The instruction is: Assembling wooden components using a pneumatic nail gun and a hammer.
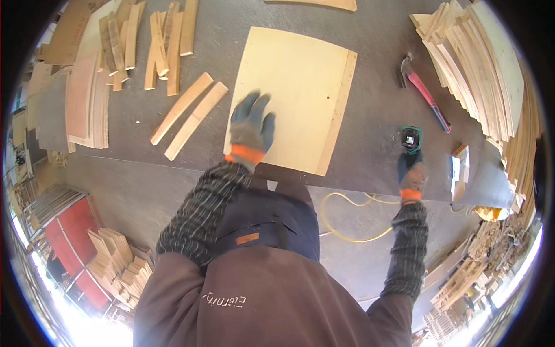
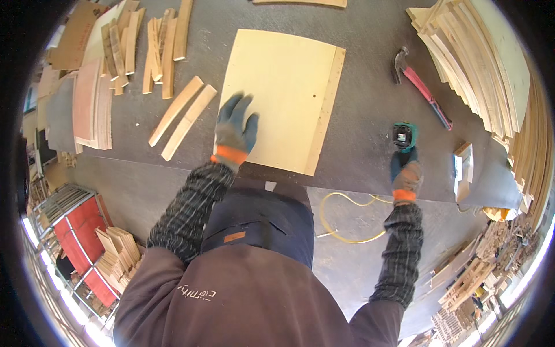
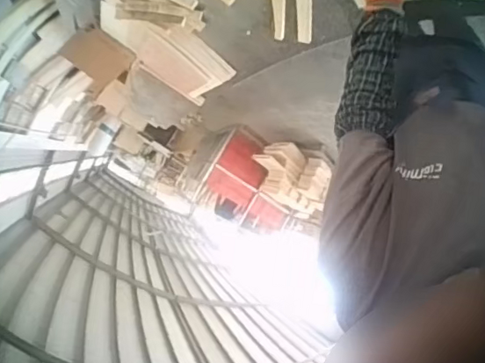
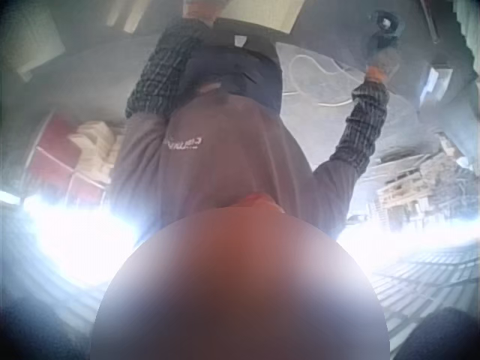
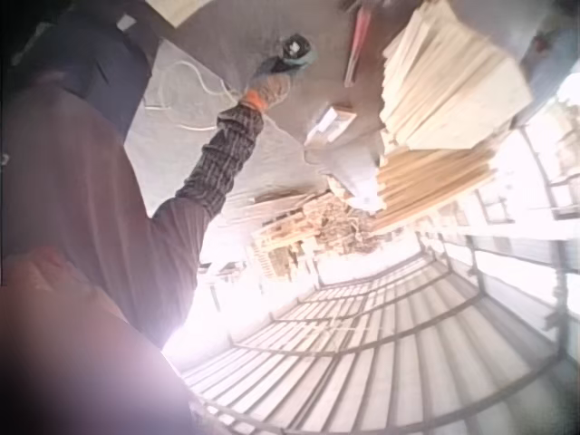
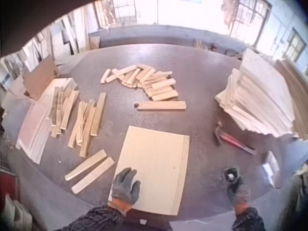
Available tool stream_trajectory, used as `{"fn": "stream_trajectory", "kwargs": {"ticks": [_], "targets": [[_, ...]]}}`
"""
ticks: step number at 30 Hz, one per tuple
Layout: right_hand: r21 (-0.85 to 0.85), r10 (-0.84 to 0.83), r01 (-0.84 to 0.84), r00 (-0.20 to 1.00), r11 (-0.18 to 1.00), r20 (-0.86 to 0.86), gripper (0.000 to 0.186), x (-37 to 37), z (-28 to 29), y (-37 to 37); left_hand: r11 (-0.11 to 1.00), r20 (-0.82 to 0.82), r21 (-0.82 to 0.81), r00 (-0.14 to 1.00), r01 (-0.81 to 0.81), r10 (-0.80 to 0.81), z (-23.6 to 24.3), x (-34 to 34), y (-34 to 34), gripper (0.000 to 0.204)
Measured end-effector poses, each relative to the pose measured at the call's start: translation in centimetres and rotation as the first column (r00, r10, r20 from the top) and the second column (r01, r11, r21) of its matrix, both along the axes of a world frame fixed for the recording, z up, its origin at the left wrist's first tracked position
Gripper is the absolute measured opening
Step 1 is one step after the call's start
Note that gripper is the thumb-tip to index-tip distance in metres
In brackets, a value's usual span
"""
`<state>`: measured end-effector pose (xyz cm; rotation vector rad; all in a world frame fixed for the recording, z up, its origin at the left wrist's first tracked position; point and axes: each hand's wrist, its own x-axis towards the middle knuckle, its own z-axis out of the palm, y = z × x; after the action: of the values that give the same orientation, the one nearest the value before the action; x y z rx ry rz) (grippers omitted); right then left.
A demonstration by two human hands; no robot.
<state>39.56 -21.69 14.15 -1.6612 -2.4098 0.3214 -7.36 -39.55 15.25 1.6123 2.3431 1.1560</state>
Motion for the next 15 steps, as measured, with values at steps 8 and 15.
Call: {"fn": "stream_trajectory", "kwargs": {"ticks": [8, 15], "targets": [[0.12, 0.103, -0.106, 0.994, 0.987, 0.034, 0.066, -13.4, 4.5, 4.7, 0.736, 0.823, -0.568, 0.253, 0.368, 0.508, 0.9, 2.8, -15.0, 0.027], [-0.055, 0.337, -0.34, 0.939, 0.939, -0.068, 0.078, -29.5, -2.0, 12.6, 0.864, 0.797, -0.441, -0.336, 0.244, 0.502, 1.2, 7.2, -11.3, 0.024]]}}
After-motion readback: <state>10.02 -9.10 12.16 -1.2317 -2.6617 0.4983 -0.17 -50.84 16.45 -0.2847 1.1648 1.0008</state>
